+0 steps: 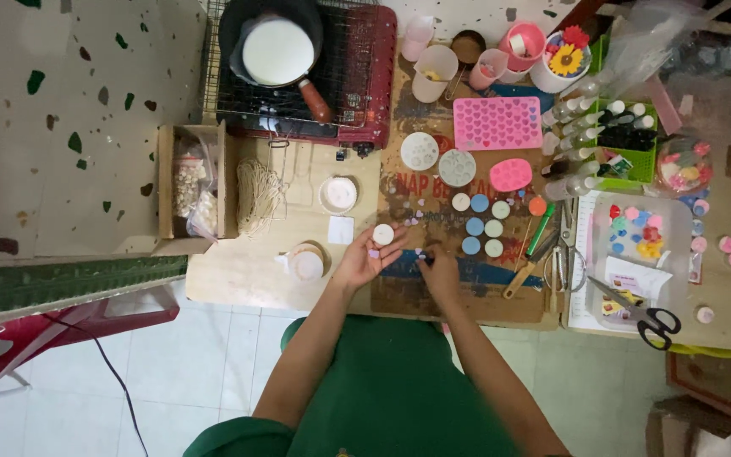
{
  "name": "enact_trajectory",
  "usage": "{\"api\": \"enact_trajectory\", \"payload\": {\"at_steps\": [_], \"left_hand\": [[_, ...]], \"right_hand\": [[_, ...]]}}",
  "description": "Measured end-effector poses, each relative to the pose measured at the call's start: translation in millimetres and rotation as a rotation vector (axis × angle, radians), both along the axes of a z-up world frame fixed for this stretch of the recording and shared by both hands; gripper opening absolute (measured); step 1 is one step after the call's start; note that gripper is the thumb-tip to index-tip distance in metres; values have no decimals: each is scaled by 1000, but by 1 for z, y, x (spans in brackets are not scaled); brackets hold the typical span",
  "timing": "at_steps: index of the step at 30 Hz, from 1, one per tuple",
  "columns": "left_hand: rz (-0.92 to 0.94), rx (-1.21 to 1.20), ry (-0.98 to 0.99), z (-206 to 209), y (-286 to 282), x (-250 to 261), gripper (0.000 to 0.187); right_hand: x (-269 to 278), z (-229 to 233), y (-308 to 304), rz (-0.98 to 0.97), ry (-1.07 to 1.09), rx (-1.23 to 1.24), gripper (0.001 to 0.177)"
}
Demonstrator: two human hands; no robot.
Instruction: Decorating small container candles with wax flower shapes and using a heat gun to bond them.
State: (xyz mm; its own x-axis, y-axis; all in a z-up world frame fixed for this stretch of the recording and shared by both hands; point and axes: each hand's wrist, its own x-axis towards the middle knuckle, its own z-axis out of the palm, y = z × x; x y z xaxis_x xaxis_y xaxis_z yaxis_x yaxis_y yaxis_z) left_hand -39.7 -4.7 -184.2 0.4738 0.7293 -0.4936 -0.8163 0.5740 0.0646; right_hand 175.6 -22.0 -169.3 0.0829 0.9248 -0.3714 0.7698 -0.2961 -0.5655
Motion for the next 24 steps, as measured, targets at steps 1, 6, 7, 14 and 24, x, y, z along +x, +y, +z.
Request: {"api": "enact_trajectory", "payload": {"at_steps": [1, 6, 7, 14, 24], "left_hand": [[2, 2, 2, 0, -1, 0, 52], [25, -26, -30, -10, -6, 2, 50], [26, -25, -29, -12, -7, 3, 50], [42, -30, -42, -11, -1, 9, 51], [65, 75, -51, 55, 23, 5, 52]], "right_hand": [[0, -4, 1, 2, 2, 2, 32], [5, -32, 1, 0, -23, -3, 22], [4, -26, 0, 1, -22, -2, 22], [-16, 54, 4, -250, 684, -98, 39], [-3, -2, 14, 66, 87, 75, 29]]}}
